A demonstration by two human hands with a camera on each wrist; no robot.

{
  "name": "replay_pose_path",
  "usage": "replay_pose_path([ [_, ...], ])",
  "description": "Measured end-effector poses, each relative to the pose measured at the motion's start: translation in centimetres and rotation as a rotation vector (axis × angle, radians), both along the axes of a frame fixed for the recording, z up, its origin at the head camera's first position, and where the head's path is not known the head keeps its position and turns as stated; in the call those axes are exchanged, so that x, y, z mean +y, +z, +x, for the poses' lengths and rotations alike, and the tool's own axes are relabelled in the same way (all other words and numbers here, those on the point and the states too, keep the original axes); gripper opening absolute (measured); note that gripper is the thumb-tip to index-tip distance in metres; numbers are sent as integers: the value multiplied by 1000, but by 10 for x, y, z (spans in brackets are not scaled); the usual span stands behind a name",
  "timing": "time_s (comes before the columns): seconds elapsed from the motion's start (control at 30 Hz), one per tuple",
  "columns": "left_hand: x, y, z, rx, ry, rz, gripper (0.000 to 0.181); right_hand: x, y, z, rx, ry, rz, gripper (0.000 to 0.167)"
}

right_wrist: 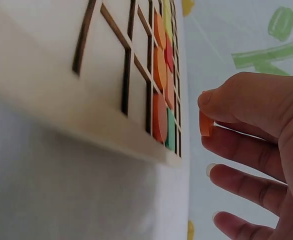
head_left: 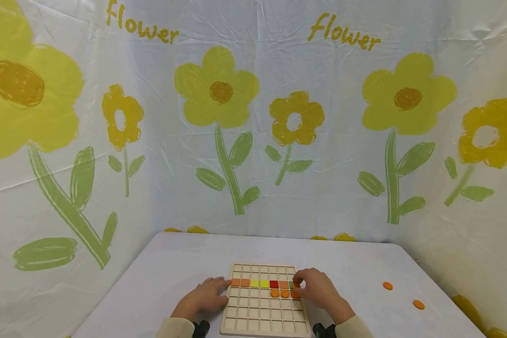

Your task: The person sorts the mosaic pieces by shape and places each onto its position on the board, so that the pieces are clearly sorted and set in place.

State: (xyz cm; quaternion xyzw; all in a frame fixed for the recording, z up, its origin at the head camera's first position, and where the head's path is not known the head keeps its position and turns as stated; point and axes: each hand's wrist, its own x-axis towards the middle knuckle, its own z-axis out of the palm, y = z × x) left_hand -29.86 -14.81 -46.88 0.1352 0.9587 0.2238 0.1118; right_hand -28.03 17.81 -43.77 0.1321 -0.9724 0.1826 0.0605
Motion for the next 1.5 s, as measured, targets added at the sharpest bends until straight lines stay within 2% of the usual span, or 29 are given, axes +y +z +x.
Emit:
replay_pose_path([
  [0.37, 0, 3, 2, 15, -10, 6, 53, -28, -7, -3, 40, 110, -12, 12],
  [0.7, -1, -1, -1, 12, -7, 1, 53, -45, -12, -3, 93, 238, -19, 6],
  [0.93, -2, -4, -3, 9, -11, 7, 53, -55, -16, -6, 114, 255, 22, 5],
  [1.23, -1, -6, -4, 3, -4, -4, 53, -68, -10, 0, 159, 258, 81, 5],
  [1.5, -2, -5, -3, 10, -10, -3, 54, -72, -13, -3, 140, 243, 71, 4],
])
